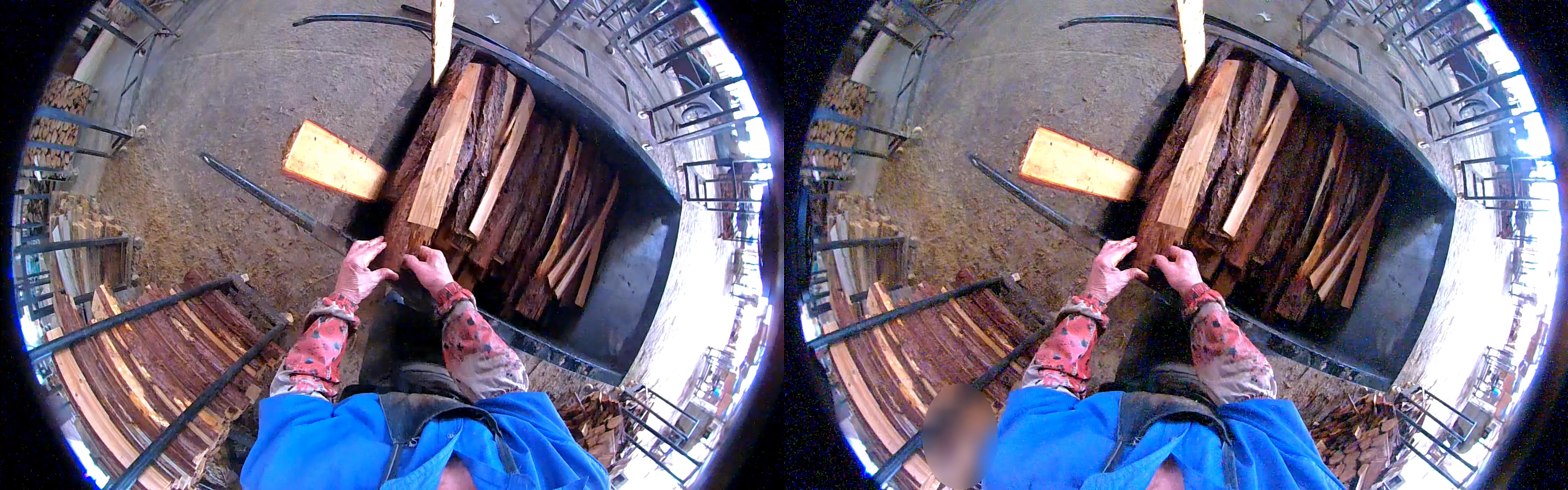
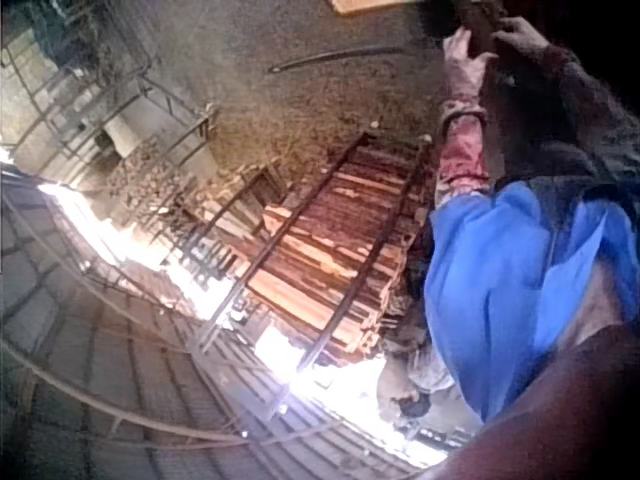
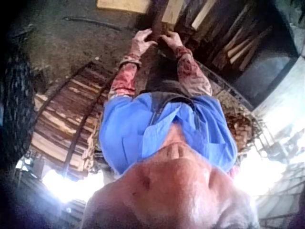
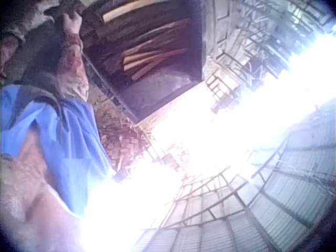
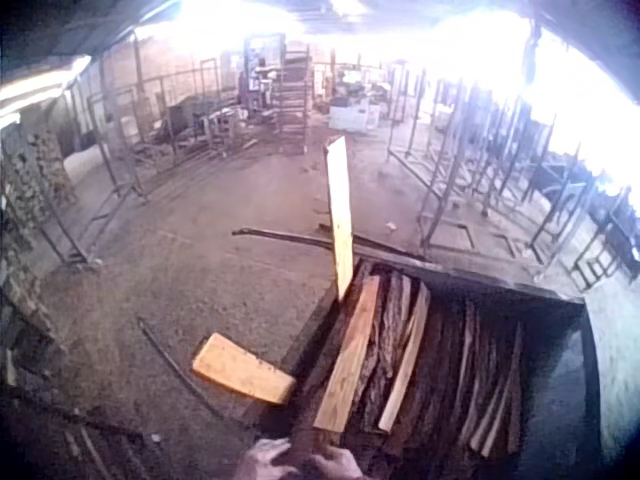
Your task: The person picks up pieces of wood from a pile and places them into a wheelbarrow. They handle the wood by hand, arranging the pieces to fit within the container.
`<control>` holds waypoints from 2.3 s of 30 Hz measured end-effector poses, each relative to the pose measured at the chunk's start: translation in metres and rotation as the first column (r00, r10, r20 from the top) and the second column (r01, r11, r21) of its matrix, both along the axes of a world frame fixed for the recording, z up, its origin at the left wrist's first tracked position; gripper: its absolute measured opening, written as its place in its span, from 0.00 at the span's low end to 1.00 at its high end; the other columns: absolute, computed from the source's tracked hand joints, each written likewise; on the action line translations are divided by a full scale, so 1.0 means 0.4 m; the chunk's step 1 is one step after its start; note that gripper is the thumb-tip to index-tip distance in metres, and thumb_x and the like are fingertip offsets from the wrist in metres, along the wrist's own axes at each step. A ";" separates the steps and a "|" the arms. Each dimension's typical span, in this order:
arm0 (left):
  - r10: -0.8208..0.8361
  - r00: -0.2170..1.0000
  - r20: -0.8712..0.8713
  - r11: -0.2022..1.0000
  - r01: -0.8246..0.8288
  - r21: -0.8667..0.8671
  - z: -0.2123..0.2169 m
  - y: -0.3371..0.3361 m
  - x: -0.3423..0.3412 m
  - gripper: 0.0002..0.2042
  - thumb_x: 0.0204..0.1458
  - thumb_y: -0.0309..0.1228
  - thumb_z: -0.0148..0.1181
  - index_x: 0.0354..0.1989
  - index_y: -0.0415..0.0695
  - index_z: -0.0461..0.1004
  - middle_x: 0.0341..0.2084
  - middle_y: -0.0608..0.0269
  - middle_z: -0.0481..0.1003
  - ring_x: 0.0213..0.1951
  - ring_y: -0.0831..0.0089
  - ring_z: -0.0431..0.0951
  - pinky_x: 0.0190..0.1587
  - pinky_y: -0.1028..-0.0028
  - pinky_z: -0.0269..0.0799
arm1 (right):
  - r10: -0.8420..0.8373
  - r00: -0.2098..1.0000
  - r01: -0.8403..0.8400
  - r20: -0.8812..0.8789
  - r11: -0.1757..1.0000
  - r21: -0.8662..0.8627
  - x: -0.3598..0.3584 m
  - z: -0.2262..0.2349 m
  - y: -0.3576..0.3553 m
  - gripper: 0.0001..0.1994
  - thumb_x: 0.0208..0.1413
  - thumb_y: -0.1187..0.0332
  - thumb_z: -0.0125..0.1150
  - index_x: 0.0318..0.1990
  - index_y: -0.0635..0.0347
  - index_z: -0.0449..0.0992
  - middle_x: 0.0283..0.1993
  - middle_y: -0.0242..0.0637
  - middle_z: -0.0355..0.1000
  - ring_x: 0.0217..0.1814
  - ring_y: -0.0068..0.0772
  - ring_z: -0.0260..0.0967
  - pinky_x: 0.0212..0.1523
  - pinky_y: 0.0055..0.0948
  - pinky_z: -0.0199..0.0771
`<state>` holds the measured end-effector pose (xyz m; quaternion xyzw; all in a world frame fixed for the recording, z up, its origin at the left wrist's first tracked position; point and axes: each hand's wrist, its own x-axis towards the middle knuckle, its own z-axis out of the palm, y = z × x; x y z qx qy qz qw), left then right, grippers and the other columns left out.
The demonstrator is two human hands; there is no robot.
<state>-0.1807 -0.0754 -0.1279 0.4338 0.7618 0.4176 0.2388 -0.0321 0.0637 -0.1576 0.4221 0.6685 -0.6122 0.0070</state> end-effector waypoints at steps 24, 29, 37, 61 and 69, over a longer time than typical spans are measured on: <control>0.353 0.893 0.279 0.893 -0.411 0.186 -0.053 0.134 -0.240 0.19 0.48 0.31 0.71 0.45 0.36 0.73 0.38 0.56 0.79 0.40 0.68 0.78 0.40 0.69 0.75 | 0.265 0.948 -0.296 0.173 0.937 0.186 -0.054 0.013 0.004 0.21 0.53 0.50 0.61 0.34 0.64 0.80 0.35 0.54 0.76 0.43 0.55 0.75 0.44 0.45 0.74; 0.375 0.924 0.071 0.926 -0.371 -0.067 0.026 0.237 -0.237 0.25 0.53 0.52 0.63 0.45 0.40 0.77 0.39 0.56 0.80 0.43 0.58 0.79 0.48 0.61 0.73 | 0.170 0.976 -0.198 0.137 0.953 0.231 0.015 0.028 -0.016 0.19 0.55 0.53 0.61 0.37 0.62 0.80 0.38 0.52 0.77 0.45 0.53 0.74 0.47 0.43 0.73; 0.443 0.887 0.134 0.892 -0.450 0.030 -0.034 0.276 -0.255 0.18 0.52 0.42 0.66 0.42 0.40 0.79 0.37 0.57 0.81 0.39 0.61 0.81 0.44 0.63 0.75 | 0.266 0.954 -0.295 0.140 0.917 0.270 0.014 0.044 -0.006 0.16 0.56 0.57 0.59 0.37 0.63 0.79 0.39 0.52 0.75 0.46 0.54 0.73 0.48 0.43 0.72; 0.118 0.978 -0.171 0.979 -0.143 -0.146 0.000 0.072 0.120 0.28 0.49 0.35 0.67 0.54 0.31 0.67 0.49 0.40 0.72 0.52 0.48 0.72 0.58 0.60 0.67 | -0.236 0.969 0.143 0.075 0.781 0.608 0.471 0.202 -0.030 0.11 0.51 0.62 0.66 0.35 0.60 0.77 0.38 0.42 0.74 0.43 0.46 0.72 0.43 0.39 0.73; -0.096 0.944 -0.315 0.994 0.072 -0.088 0.059 0.055 0.317 0.28 0.47 0.35 0.67 0.55 0.32 0.67 0.51 0.41 0.71 0.55 0.48 0.70 0.61 0.60 0.64 | -0.395 0.891 0.444 -0.224 0.655 0.611 0.656 0.321 -0.184 0.07 0.51 0.70 0.66 0.36 0.61 0.76 0.36 0.41 0.74 0.38 0.43 0.74 0.40 0.34 0.74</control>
